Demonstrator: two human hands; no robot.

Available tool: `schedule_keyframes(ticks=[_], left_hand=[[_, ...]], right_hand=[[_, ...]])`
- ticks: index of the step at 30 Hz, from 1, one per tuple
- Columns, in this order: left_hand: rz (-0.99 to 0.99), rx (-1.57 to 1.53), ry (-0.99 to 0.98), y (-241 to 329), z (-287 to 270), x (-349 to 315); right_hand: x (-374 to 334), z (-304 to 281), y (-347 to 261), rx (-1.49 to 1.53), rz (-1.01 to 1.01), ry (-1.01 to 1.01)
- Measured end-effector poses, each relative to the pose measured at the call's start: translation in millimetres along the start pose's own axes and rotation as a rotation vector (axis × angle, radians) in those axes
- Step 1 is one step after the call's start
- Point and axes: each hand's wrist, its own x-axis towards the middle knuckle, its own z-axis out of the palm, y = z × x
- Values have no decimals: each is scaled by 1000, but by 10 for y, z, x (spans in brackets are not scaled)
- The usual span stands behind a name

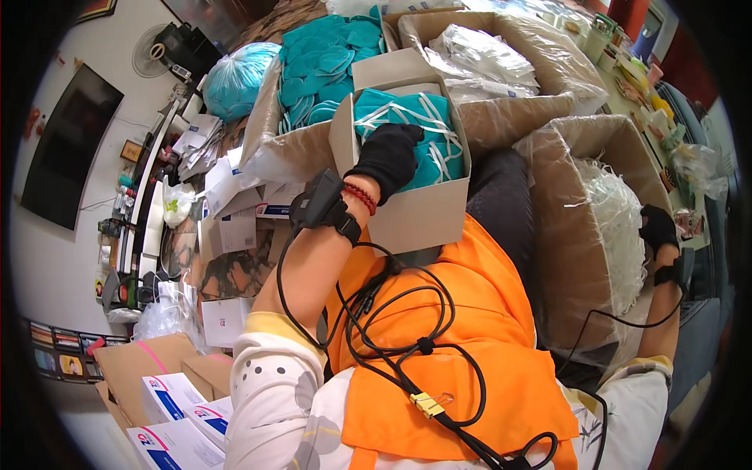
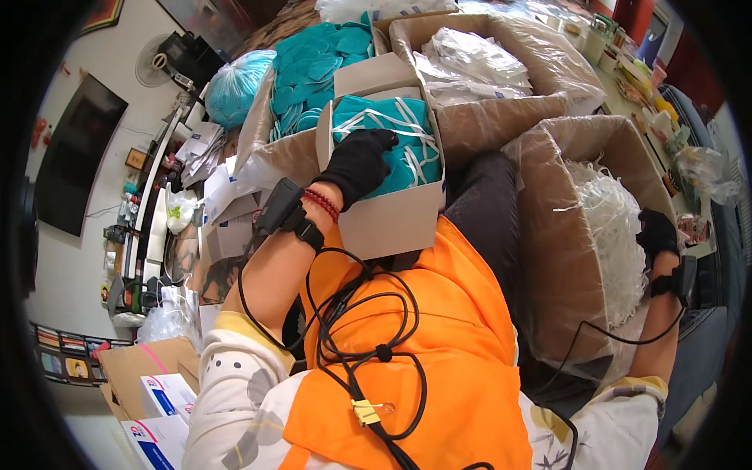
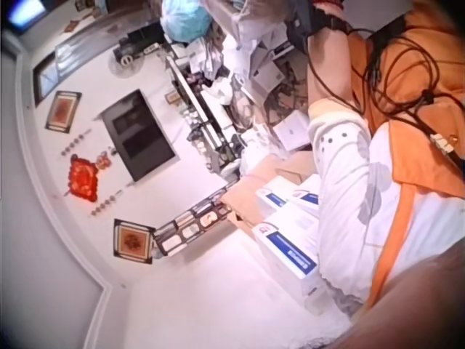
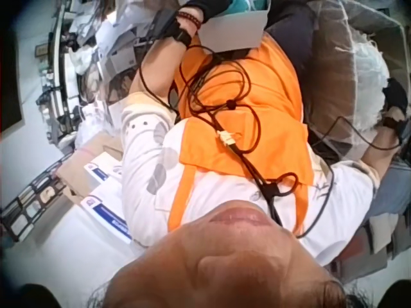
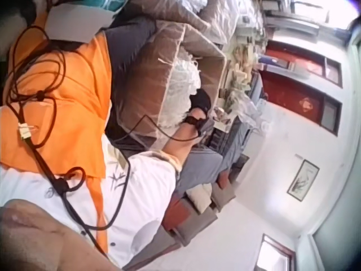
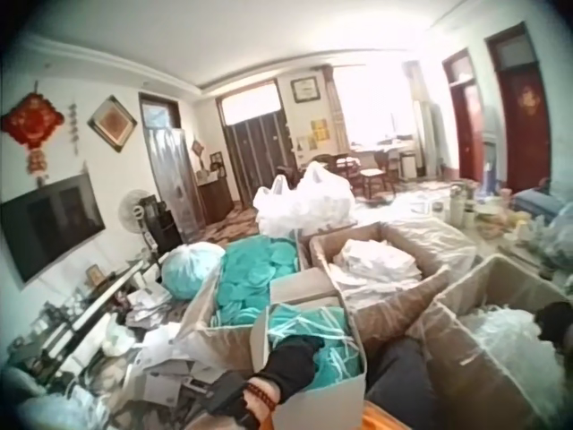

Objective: Sorting and organizing face masks from a shipping box into individual smaller boxes.

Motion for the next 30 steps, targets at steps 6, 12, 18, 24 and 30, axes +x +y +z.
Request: schedule_keyframes(ticks=[6, 12, 18, 24, 30], left_hand=[[-106, 125, -113, 63, -92, -118], [-208, 183, -106, 78, -168, -373], [135, 188, 142, 37, -159, -382], [87, 163, -23, 36, -30, -153], [56, 21, 67, 267, -337, -199]], right_hand=[[-83, -101, -123, -90, -23, 168], [31, 71, -18, -31, -36, -67], [-15, 21, -136, -27, -132, 250], [-105, -236, -529, 82, -96, 206], [-217, -399, -735, 745, -125, -6]])
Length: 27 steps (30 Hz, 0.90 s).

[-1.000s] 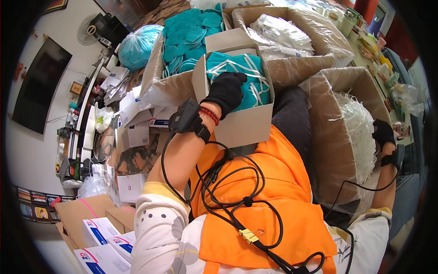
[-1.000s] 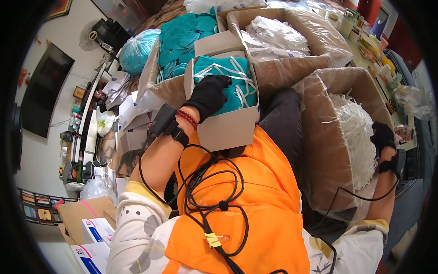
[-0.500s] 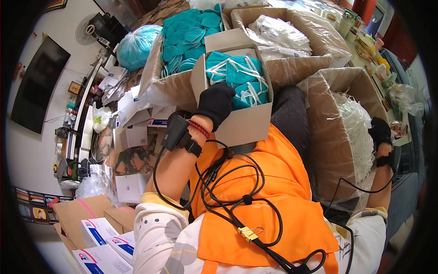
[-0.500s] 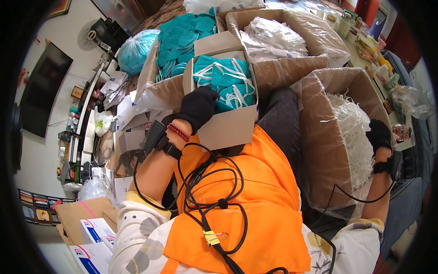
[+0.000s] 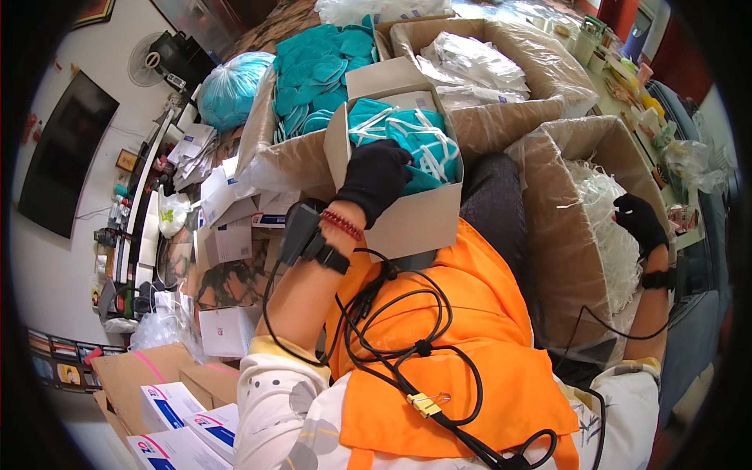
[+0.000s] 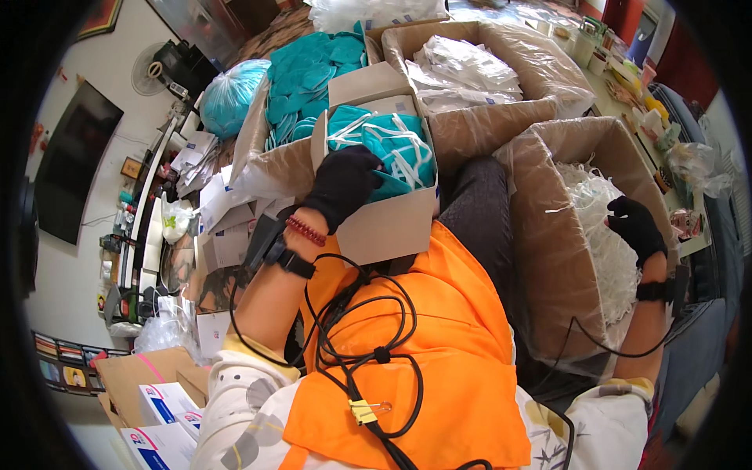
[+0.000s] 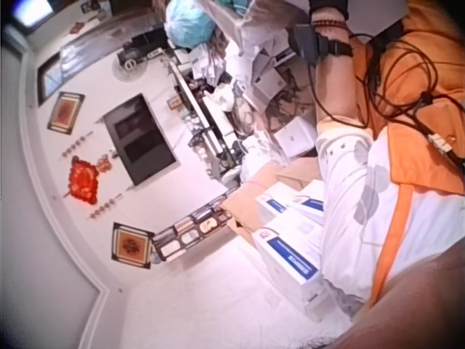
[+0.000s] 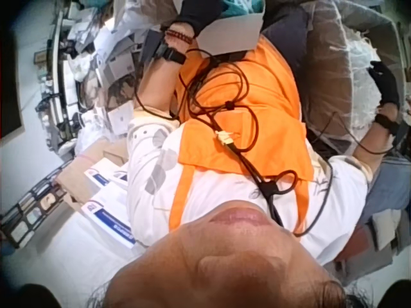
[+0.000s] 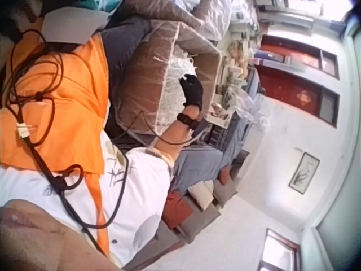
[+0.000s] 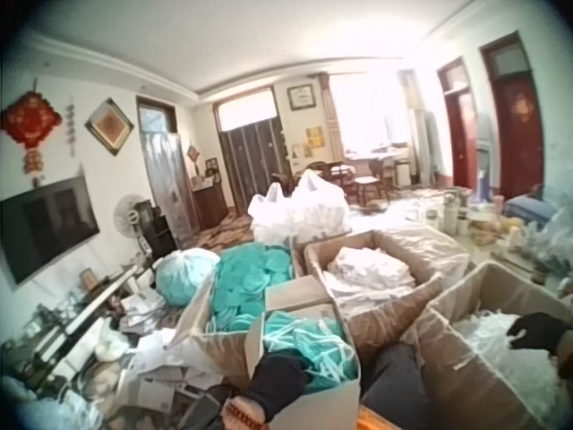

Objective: Sorting and organizing face masks from a shipping box into individual smaller boxes.

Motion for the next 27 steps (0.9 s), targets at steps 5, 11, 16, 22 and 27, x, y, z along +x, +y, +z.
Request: schedule_keyframes(ticks=[5, 11, 16, 22, 27], left_hand=[[185, 207, 252, 181, -389, -36], [-66, 17, 106, 130, -619, -105], [-381, -780, -28, -72, -850, -247], [-600, -1283, -76, -247, -813, -368], [-555, -1419, -234, -212, -617, -348]], right_hand=[[-83, 85, -105, -873, -63, 357], [164, 306, -367, -429, -137, 176], [245, 488, -734, -507, -217, 245], [275, 635, -1426, -372, -322, 394], [319, 749, -2382, 34, -698, 524]])
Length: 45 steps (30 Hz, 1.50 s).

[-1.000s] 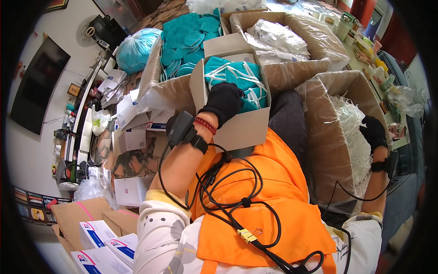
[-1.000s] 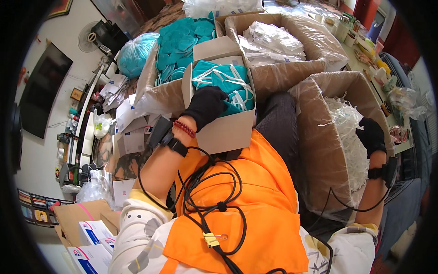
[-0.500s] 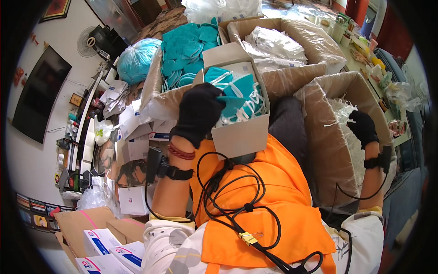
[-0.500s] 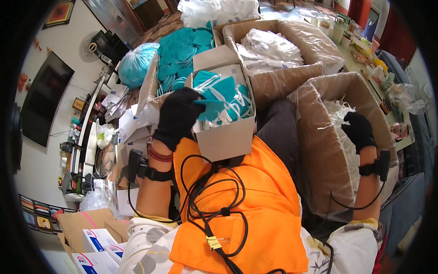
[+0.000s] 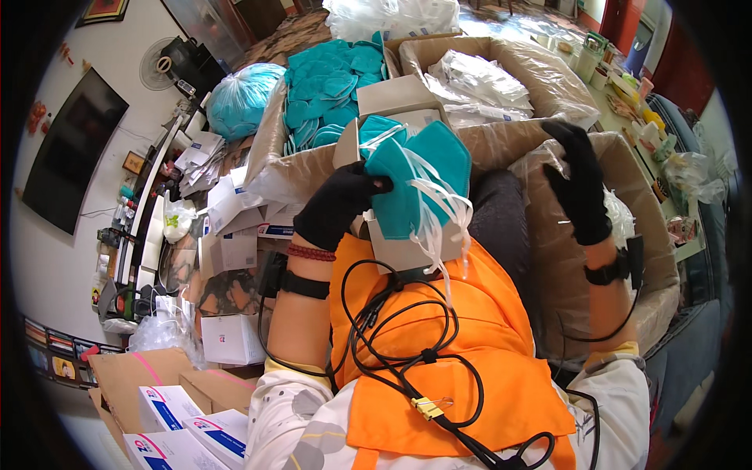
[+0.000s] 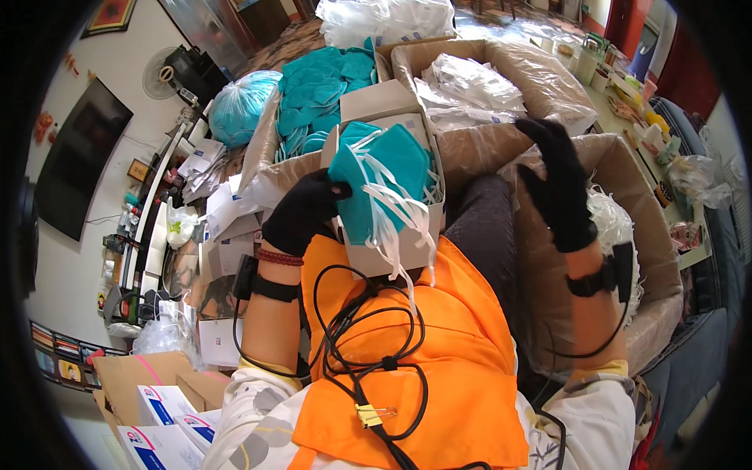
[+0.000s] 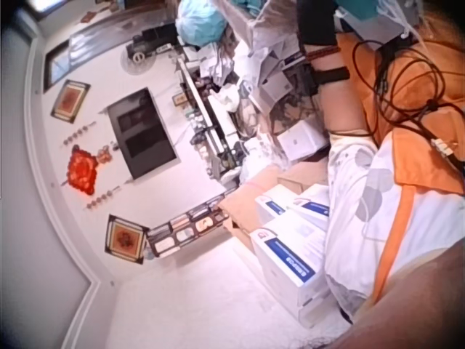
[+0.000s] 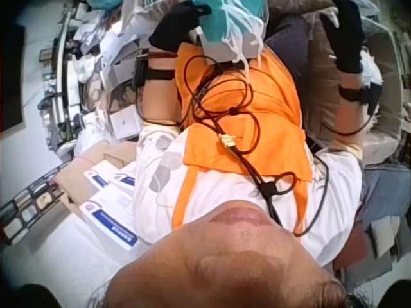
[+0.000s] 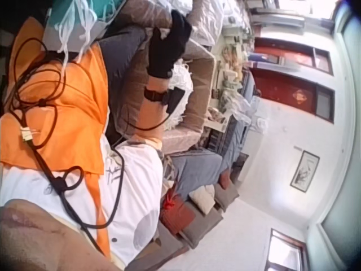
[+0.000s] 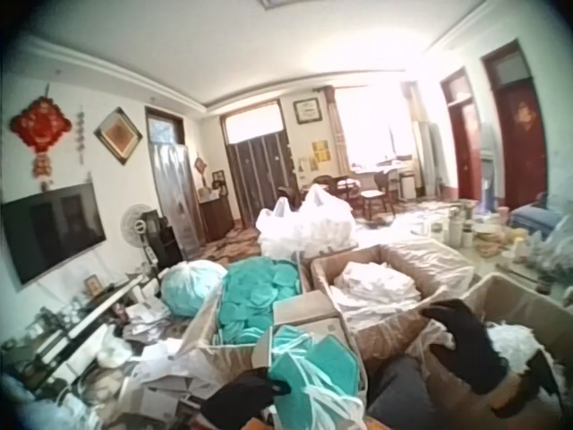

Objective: Sorting and organizing face masks from a shipping box into individual smaller boxes.

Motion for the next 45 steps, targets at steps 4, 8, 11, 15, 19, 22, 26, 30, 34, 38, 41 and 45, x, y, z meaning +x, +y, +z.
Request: schedule_keyframes(ticks=[4, 8, 11, 15, 19, 22, 26, 30, 34, 38, 41, 45], left_hand=[[-33, -31, -70, -65, 156, 25], [-10, 46, 16, -62, 131, -54], [93, 391, 300, 6, -4, -115], [348, 763, 673, 132, -16, -159], [484, 678, 603, 267, 262, -188], [435, 612, 429, 322, 515, -209], [329, 333, 129, 365, 629, -212], [372, -132, -15, 316, 560, -243], [199, -200, 91, 152, 571, -279], [185, -217, 244, 57, 615, -247], [221, -309, 241, 92, 598, -217], [209, -81, 183, 69, 603, -237]], right_hand=[[288, 353, -589, 170, -203, -61], [317, 575, -693, 434, -258, -206], [226, 518, -540, 157, -281, -284], [84, 346, -595, 4, -458, -321], [152, 165, -935, 118, -364, -497], [334, 180, -1085, 288, -388, -256], [356, 403, -1099, 603, 47, -249], [198, 539, -1012, 559, 251, -144], [213, 555, -937, 712, 348, -117], [208, 561, -952, 1141, 413, -7], [81, 622, -998, 1352, 380, -99], [-152, 863, -1114, 1140, 396, -150]])
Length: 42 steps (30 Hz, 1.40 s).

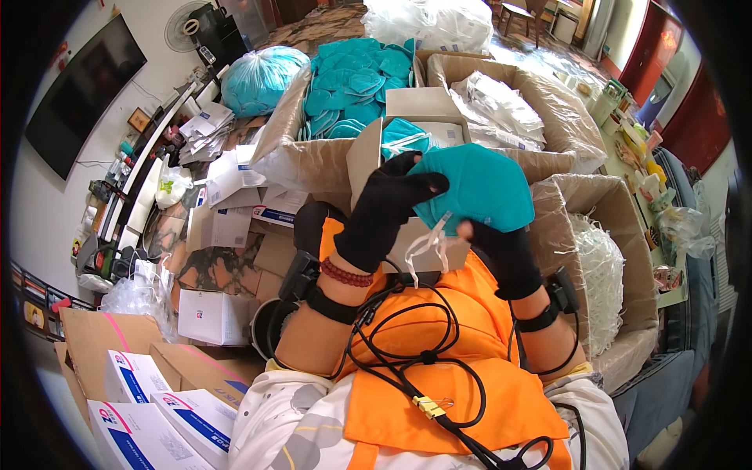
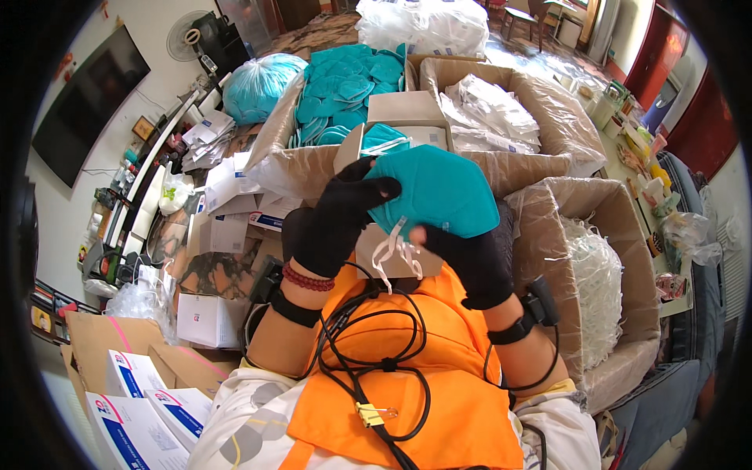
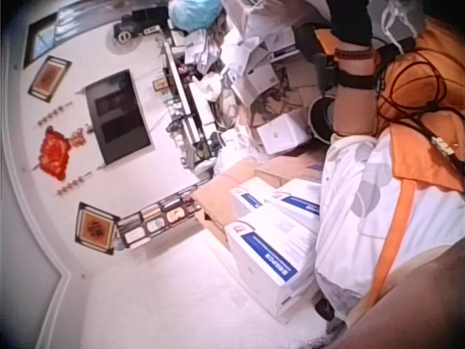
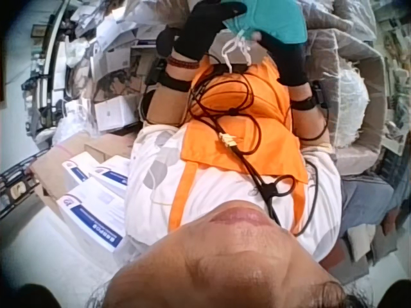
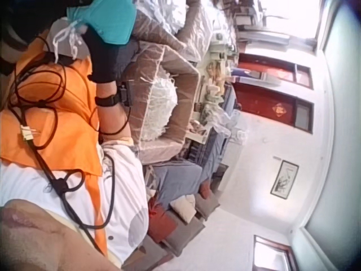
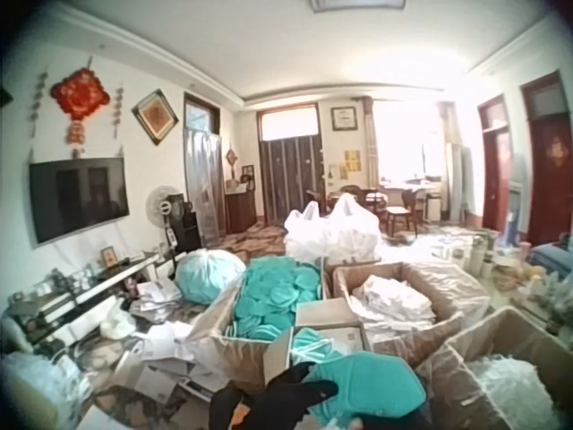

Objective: Sorting and organizing face masks from a shipping box into individual smaller boxes.

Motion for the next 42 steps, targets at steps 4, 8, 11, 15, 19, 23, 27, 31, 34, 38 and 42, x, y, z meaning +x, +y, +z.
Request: schedule_keyframes(ticks=[4, 8, 11, 15, 19, 23, 27, 31, 34, 38, 42], left_hand=[[73, -187, 58, -225, -4, -49], [577, 779, -51, -473, -91, -33], [17, -44, -334, -573, -45, 8], [-22, -127, -291, -528, 103, -4], [-174, 294, -202, -384, 144, -21], [467, 682, -120, -380, 145, 36], [585, 921, -136, -418, 65, 50], [614, 991, -120, -346, -46, 9], [305, 640, -120, -296, 1, -9], [74, 200, -169, -290, 171, 3], [-75, 255, -217, -282, 184, -31]], right_hand=[[51, -28, 76, -192, 73, 112], [79, -47, 43, -179, 47, 199], [92, -25, 40, -86, -40, 246], [67, -12, 59, -78, -58, 256], [65, -47, 71, -168, 19, 233], [88, -49, 70, -179, 76, 272], [81, -31, 27, -136, 65, 236], [66, -34, -14, -159, 136, 126], [93, -27, 16, -163, 258, 140], [143, -13, 88, -117, 144, 218], [146, -65, 72, 188, 323, 457]])
